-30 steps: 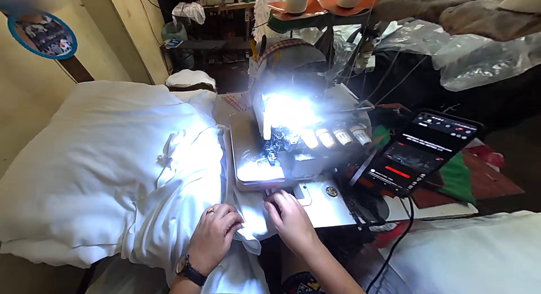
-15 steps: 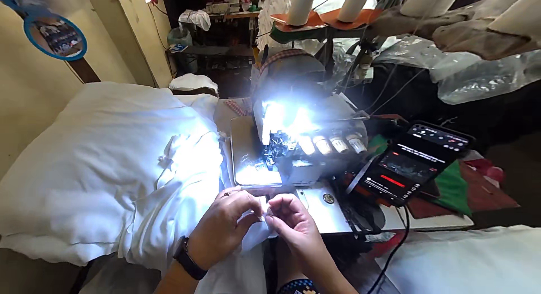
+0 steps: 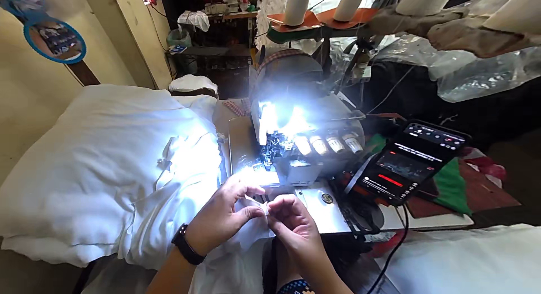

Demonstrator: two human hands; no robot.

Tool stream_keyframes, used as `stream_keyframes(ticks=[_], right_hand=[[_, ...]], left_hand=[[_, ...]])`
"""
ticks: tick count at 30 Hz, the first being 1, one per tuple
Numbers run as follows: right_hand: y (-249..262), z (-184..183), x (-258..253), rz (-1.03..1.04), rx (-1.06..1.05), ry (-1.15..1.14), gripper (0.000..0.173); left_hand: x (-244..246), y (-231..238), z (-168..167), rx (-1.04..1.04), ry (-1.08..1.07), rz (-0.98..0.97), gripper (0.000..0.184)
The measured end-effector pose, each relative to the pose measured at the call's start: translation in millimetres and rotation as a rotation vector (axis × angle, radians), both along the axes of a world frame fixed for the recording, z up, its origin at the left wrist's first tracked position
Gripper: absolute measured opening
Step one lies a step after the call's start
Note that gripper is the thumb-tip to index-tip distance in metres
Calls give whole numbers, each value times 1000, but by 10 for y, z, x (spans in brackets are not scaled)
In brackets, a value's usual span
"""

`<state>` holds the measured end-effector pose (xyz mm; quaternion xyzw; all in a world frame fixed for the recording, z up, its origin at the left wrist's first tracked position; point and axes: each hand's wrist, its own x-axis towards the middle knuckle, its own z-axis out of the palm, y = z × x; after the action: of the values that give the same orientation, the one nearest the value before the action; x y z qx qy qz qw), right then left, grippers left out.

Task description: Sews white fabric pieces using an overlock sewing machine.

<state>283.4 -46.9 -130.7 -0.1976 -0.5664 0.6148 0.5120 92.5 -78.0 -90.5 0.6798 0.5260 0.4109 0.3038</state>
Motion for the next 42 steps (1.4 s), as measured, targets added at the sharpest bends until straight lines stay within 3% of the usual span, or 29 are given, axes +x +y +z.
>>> stream_keyframes(ticks=[5, 9, 12, 15, 17, 21, 25, 32, 39, 42], right_hand=[[55, 19, 24, 58, 199, -63, 14], [36, -265, -4, 44, 340, -376, 26], [-82, -462, 20, -6, 360, -714, 18], [-114, -492, 125, -65, 402, -822, 17], [-80, -353, 274, -1, 382, -775, 14], [-47, 56, 566, 449, 74, -509, 14], [-54, -254, 594, 351, -99, -666, 18], [-184, -596, 627, 328, -151, -676, 21], [150, -402, 407, 172, -189, -501, 16], [160, -380, 371, 212, -257, -423, 11]], left_hand=[[-124, 56, 142, -38, -104, -170, 23], [-193, 82, 366, 7, -167, -49, 5], [-285, 105, 514, 7, -156, 46, 6], [-337, 116, 584, 7, -163, 101, 6], [-333, 142, 605, 44, -159, 137, 7], [-261, 299, 568, 159, -149, 198, 12], [-138, 515, 316, 121, -107, 227, 16], [-56, 786, -135, 5, 306, 372, 3], [48, 1513, 134, -232, 637, 504, 33], [39, 1625, 147, -228, 676, 504, 33]])
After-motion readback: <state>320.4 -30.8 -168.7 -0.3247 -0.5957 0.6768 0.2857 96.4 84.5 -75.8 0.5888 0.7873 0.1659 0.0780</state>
